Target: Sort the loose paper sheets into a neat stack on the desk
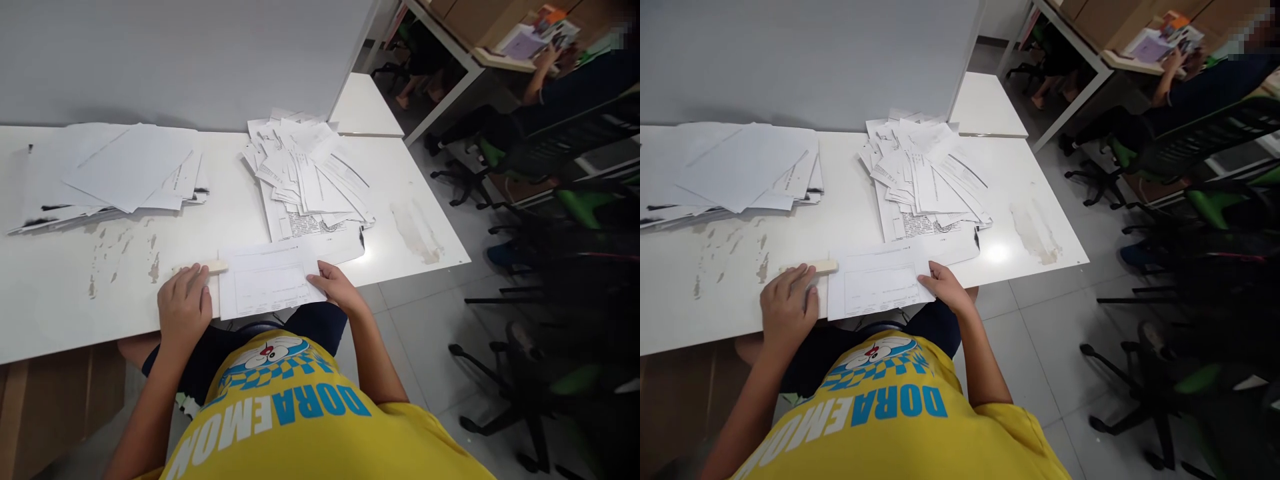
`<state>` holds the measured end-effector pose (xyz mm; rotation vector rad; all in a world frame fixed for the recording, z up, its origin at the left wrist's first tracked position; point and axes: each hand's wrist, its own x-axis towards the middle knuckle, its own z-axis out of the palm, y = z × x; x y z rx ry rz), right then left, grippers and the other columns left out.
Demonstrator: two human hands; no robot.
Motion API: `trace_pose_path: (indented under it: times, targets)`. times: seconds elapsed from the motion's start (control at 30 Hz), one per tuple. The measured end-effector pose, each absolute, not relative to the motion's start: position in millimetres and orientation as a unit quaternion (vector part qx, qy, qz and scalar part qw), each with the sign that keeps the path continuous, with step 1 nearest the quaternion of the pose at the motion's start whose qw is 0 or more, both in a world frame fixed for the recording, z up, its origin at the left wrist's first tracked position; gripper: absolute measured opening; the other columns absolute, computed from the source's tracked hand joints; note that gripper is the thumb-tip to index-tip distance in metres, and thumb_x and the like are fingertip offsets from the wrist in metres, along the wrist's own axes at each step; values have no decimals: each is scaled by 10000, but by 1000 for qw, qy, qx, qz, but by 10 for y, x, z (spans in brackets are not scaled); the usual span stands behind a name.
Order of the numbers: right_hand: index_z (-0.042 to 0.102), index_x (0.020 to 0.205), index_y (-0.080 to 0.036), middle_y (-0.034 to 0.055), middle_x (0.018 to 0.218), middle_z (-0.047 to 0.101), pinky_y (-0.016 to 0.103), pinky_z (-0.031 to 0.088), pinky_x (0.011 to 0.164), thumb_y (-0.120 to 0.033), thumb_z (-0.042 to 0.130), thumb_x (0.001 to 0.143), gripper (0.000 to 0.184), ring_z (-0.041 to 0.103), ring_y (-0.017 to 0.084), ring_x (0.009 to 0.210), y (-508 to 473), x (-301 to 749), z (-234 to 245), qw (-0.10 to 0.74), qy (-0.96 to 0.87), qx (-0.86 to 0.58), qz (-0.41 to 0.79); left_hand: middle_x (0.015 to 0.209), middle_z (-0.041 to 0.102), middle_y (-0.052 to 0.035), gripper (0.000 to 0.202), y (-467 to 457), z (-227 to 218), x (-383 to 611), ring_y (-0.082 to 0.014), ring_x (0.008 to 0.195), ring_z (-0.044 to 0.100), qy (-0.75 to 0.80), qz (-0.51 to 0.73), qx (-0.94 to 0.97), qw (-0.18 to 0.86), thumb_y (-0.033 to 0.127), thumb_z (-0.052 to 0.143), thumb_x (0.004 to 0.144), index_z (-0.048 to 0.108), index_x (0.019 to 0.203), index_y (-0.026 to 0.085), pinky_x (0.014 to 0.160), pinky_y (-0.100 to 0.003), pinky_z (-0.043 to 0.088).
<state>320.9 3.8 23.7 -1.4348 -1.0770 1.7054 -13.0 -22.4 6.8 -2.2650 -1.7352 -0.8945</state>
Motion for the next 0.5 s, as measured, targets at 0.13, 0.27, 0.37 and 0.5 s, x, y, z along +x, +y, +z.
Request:
trace_pose_path:
  times: [0.13, 0.27, 0.37, 0.5]
  targets:
    - [688, 1104, -206, 45, 996, 761, 345, 560, 754, -393, 666, 820, 341, 700, 238, 901, 63, 3214, 212, 321, -425, -546, 646, 1175, 687, -128, 445, -132, 113, -225, -306, 1145, 586, -570, -285, -767, 73, 98, 505, 832, 671, 1227, 217, 1025, -504, 412]
    - [684, 1093, -196, 39, 936, 753, 326, 550, 709, -384, 667, 806, 343, 687, 225, 840, 83, 3216, 175, 326, -437, -543, 639, 1075, 700, -120, 426, -39, 147, -277, -297, 1048, 587, -561, -274, -777, 79, 76, 494, 801, 710, 1129, 239, 996, -519, 401]
    - [687, 1068, -192, 30, 883, 745, 321, 543, 692, -381, 684, 778, 346, 676, 221, 798, 82, 3207, 147, 332, -442, -551, 625, 1088, 692, -138, 438, -26, 168, -262, -310, 1041, 570, -555, -260, -784, 97, 78, 483, 793, 700, 1146, 223, 968, -517, 402]
    - [681, 1029, -195, 20, 880, 736, 308, 529, 700, -361, 671, 770, 308, 667, 213, 798, 72, 3180, 153, 339, -455, -555, 608, 1114, 685, -152, 437, -58, 206, -226, -323, 1046, 562, -559, -228, -788, 120, 85, 484, 792, 685, 1162, 199, 969, -514, 389]
